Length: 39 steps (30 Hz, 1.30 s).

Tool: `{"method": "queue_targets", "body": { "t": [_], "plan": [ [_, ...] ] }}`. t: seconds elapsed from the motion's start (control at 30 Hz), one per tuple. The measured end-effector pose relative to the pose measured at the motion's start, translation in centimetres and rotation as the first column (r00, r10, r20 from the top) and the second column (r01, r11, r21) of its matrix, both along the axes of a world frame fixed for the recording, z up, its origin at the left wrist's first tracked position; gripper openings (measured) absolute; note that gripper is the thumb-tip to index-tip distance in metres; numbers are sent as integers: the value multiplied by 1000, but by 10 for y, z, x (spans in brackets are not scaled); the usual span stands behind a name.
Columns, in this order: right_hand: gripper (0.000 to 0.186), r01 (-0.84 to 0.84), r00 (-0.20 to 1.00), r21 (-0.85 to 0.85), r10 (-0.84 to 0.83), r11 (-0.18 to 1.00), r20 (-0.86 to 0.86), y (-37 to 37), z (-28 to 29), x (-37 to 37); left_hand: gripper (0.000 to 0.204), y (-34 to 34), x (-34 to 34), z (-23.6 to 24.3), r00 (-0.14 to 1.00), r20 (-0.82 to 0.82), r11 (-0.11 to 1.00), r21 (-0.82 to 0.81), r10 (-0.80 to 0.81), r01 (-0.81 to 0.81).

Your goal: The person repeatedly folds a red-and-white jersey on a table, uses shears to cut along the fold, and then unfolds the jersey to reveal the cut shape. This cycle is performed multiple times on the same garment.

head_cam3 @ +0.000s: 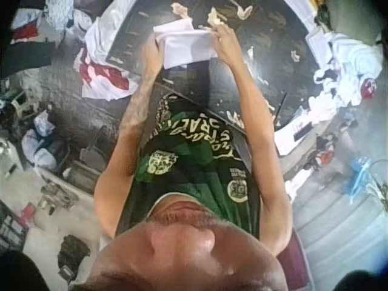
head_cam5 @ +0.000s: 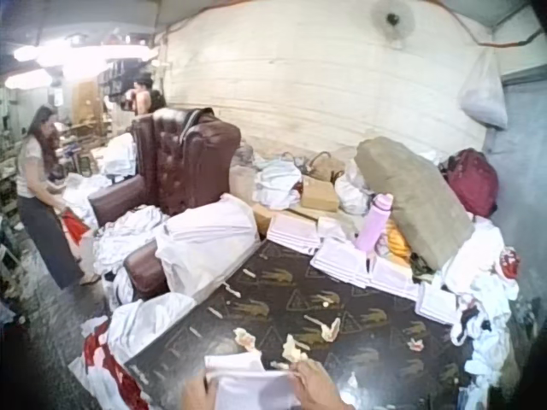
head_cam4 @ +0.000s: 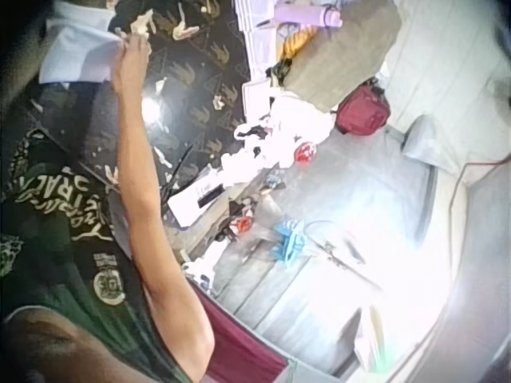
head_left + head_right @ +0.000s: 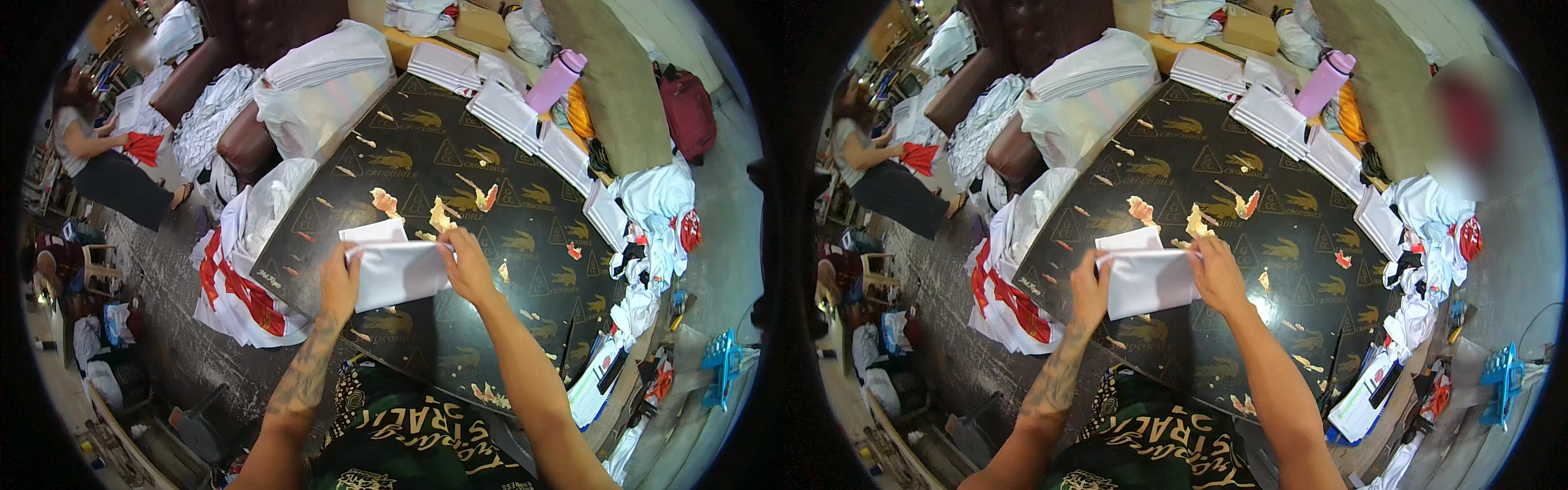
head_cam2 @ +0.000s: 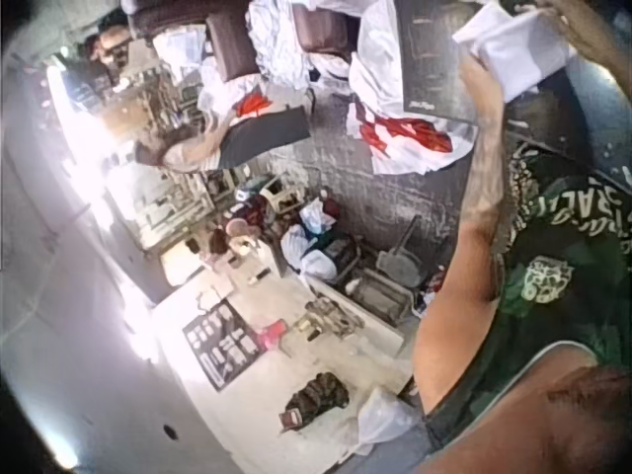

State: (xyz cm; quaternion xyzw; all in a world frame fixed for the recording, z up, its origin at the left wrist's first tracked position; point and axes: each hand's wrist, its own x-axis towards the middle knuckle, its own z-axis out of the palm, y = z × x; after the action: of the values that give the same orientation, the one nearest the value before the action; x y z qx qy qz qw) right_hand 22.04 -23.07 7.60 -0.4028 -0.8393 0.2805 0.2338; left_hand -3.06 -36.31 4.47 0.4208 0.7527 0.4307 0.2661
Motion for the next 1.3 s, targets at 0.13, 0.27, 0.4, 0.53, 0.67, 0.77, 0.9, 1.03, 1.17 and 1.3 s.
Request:
{"method": "queue_targets", "body": {
  "t": [0.13, 0.27, 0.4, 0.53, 0.67, 0.77, 0.9, 1.03, 1.17, 1.3],
  "plan": [
    [38, 282, 960, 79, -281, 956, -13, 19, -16, 11, 39, 21, -12, -14, 848, -528, 999, 9, 40, -41],
    [74, 694, 592, 116, -655, 711, 470, -4, -46, 73, 43, 35, 25, -20, 971, 146, 982, 16, -190, 189],
    [85, 680, 557, 123, -619, 722, 554, -19, -67, 102, 51, 184, 64, 5, 938, 130, 934, 204, -323, 293],
    [84, 678, 570, 119, -622, 725, 537, -18, -67, 101, 51, 363, 119, 67, 664, 514, 829, 453, -544, 328],
    [84, 690, 577, 67, -603, 721, 551, -13, -57, 101, 52, 474, 149, 134, 517, 602, 792, 508, -608, 340],
    [84, 688, 600, 24, -588, 725, 543, -11, -53, 103, 52, 540, 146, 143, 511, 576, 769, 506, -638, 390],
    [84, 693, 605, -17, -569, 720, 557, -10, -55, 105, 59, 608, 117, 89, 572, 534, 780, 376, -623, 500],
    [85, 691, 597, -21, -555, 722, 579, -9, -57, 106, 58, 609, 104, 10, 818, -332, 882, -145, -469, 447],
    [86, 691, 606, -37, -550, 722, 575, -9, -57, 106, 50, 582, 128, -34, 557, -795, 793, 171, -240, 585],
    [86, 688, 601, -26, -550, 725, 580, -10, -58, 105, 34, 575, 142, -43, 445, -769, 688, 10, -459, 726]
  ]
}}
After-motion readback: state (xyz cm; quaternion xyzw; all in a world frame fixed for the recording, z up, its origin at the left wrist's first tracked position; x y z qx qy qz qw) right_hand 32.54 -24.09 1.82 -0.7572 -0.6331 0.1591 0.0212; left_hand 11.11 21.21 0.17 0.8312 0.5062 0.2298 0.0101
